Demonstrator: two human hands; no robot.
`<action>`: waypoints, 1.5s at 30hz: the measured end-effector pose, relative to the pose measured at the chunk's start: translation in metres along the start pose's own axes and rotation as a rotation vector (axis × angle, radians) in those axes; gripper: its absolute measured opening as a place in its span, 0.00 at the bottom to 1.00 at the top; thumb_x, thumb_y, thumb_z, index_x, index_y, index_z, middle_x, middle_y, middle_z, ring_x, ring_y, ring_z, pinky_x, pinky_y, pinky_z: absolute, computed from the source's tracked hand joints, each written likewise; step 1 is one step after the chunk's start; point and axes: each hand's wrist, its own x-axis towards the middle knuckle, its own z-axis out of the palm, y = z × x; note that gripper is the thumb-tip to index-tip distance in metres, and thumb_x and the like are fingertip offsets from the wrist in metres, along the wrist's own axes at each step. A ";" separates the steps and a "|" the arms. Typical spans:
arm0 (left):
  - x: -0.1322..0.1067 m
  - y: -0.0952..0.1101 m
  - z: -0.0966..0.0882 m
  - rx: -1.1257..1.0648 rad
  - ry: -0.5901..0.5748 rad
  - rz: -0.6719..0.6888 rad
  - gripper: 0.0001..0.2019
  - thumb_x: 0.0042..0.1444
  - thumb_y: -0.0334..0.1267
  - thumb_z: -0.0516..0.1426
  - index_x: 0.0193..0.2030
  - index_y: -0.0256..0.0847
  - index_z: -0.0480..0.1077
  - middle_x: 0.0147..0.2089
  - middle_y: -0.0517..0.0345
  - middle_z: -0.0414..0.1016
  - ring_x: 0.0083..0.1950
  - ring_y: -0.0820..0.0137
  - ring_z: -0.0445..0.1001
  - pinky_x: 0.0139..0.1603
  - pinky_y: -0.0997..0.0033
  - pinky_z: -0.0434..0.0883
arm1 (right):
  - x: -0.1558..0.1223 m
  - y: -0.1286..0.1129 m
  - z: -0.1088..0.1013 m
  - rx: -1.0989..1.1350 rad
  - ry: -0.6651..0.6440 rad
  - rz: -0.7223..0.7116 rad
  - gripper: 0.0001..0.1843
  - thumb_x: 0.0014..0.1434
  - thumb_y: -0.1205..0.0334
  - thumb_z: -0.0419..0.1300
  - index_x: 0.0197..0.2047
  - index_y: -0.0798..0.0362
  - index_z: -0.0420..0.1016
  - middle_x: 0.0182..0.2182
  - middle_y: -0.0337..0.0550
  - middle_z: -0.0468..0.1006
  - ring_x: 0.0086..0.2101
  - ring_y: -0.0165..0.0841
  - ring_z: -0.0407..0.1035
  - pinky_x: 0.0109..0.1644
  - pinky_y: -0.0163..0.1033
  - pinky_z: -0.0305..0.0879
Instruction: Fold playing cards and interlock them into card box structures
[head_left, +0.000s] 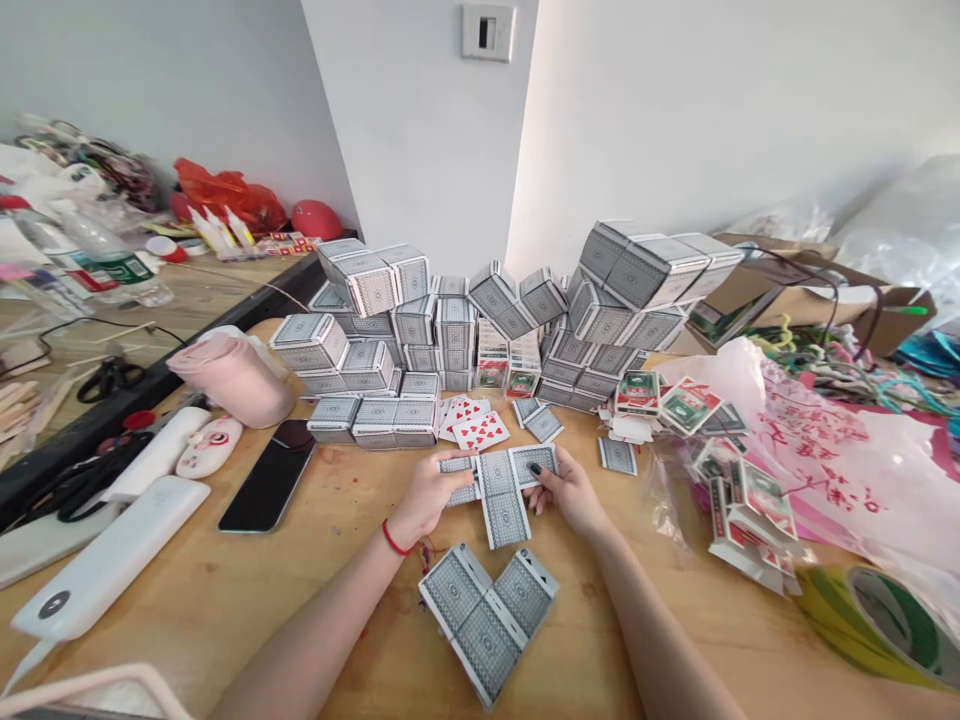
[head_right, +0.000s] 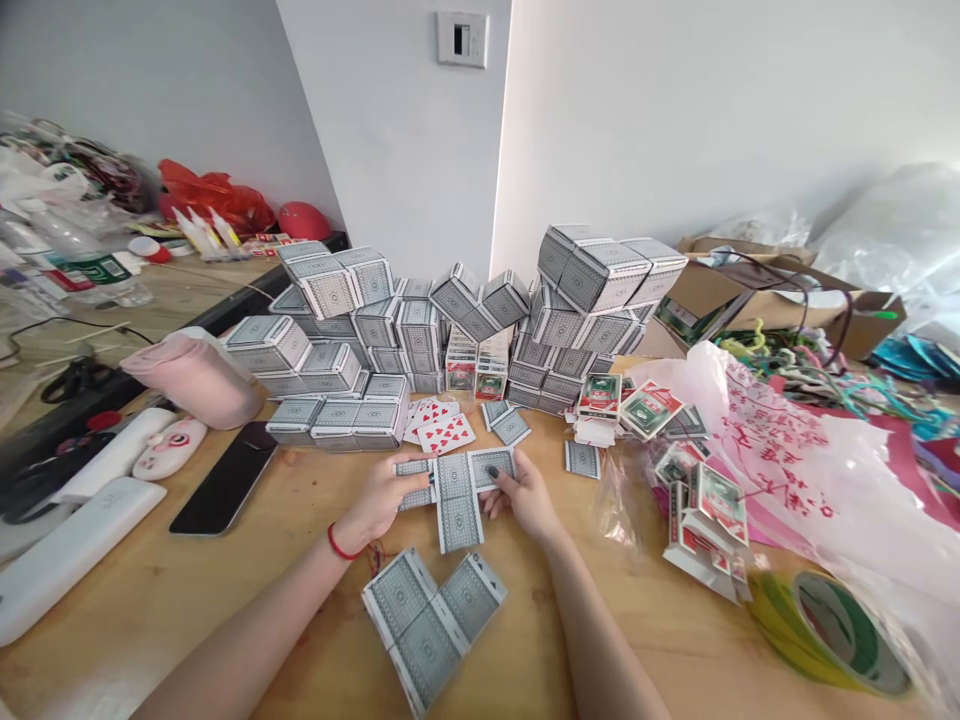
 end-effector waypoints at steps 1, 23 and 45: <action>0.000 0.000 -0.001 0.003 0.003 0.001 0.17 0.34 0.30 0.63 0.36 0.34 0.72 0.33 0.52 0.76 0.32 0.70 0.73 0.35 0.71 0.69 | 0.000 0.000 -0.001 0.006 0.001 0.001 0.17 0.50 0.52 0.59 0.35 0.51 0.56 0.20 0.37 0.76 0.15 0.28 0.68 0.16 0.31 0.64; 0.007 0.002 -0.015 0.059 0.009 0.098 0.15 0.37 0.33 0.62 0.35 0.34 0.70 0.37 0.51 0.75 0.36 0.69 0.72 0.35 0.71 0.68 | -0.001 0.000 0.008 0.050 0.170 -0.113 0.19 0.50 0.50 0.58 0.37 0.51 0.56 0.23 0.36 0.74 0.19 0.28 0.69 0.19 0.33 0.67; 0.003 0.007 -0.016 0.079 -0.068 0.053 0.12 0.36 0.32 0.62 0.32 0.36 0.70 0.31 0.57 0.74 0.31 0.72 0.71 0.33 0.74 0.67 | -0.005 -0.006 0.005 -0.072 -0.052 -0.050 0.16 0.52 0.49 0.56 0.34 0.51 0.56 0.17 0.32 0.70 0.12 0.23 0.59 0.14 0.28 0.56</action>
